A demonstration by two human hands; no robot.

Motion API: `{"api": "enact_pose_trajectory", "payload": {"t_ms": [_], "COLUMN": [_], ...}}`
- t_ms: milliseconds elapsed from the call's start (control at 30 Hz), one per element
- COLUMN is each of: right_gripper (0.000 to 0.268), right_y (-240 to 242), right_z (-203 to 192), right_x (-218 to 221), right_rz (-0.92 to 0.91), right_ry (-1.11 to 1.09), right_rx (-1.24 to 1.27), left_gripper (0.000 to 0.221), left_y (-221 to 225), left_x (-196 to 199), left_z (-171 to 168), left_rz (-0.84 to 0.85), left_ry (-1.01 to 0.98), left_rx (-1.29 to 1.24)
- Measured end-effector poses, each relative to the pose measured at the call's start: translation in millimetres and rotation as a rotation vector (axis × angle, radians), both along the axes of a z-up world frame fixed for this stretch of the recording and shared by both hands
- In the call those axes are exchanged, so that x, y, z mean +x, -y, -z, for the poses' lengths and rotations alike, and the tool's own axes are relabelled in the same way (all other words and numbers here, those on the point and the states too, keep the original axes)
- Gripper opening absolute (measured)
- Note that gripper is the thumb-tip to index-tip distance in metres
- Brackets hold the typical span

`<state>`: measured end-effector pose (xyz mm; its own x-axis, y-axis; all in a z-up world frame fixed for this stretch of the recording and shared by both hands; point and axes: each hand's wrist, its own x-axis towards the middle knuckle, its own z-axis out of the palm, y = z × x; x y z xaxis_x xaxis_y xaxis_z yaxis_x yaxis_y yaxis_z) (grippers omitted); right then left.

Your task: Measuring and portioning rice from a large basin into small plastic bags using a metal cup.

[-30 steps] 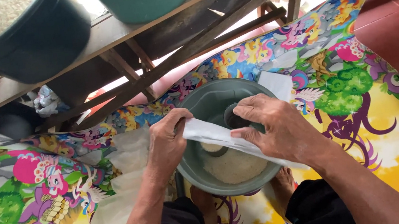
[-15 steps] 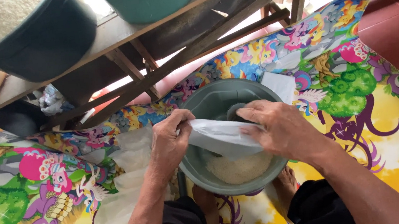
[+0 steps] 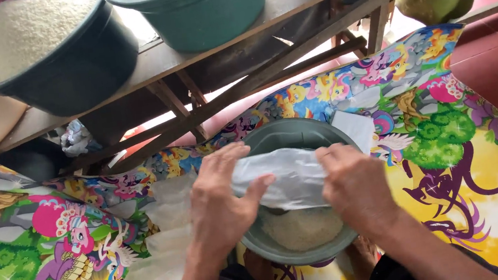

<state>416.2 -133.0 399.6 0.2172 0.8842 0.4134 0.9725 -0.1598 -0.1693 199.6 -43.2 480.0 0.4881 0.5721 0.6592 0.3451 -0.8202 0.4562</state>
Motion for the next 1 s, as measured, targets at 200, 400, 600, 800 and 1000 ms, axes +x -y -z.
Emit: {"api": "enact_pose_trajectory", "payload": {"t_ms": [200,400,600,800,1000], "right_gripper": [0.025,0.038,0.027,0.021,0.022], "right_y": [-1,5,11,6,-17], "right_z": [-24,-36,-16,12,-4], "right_x": [-12,-29,-29,-35,-8], "right_rz": [-0.1,-0.4,-0.282,-0.218,0.229], "right_ry": [0.046,0.04,0.104,-0.397,-0.969], "right_rx": [-0.046,0.26,0.096,-0.094,-0.159], "left_gripper": [0.034,0.033,0.029,0.019,0.02], "left_y": [-38,-55,-24,-63,-42], "left_x": [-19,-13,-14,-24,-11], "left_z": [63,56,23,94,73], "left_rz": [-0.329,-0.527,-0.293,0.02,-0.084], "left_ry": [-0.5,-0.664,0.14,1.136,0.931], "left_rx": [-0.191,-0.512,-0.68,-1.527,-1.31]}}
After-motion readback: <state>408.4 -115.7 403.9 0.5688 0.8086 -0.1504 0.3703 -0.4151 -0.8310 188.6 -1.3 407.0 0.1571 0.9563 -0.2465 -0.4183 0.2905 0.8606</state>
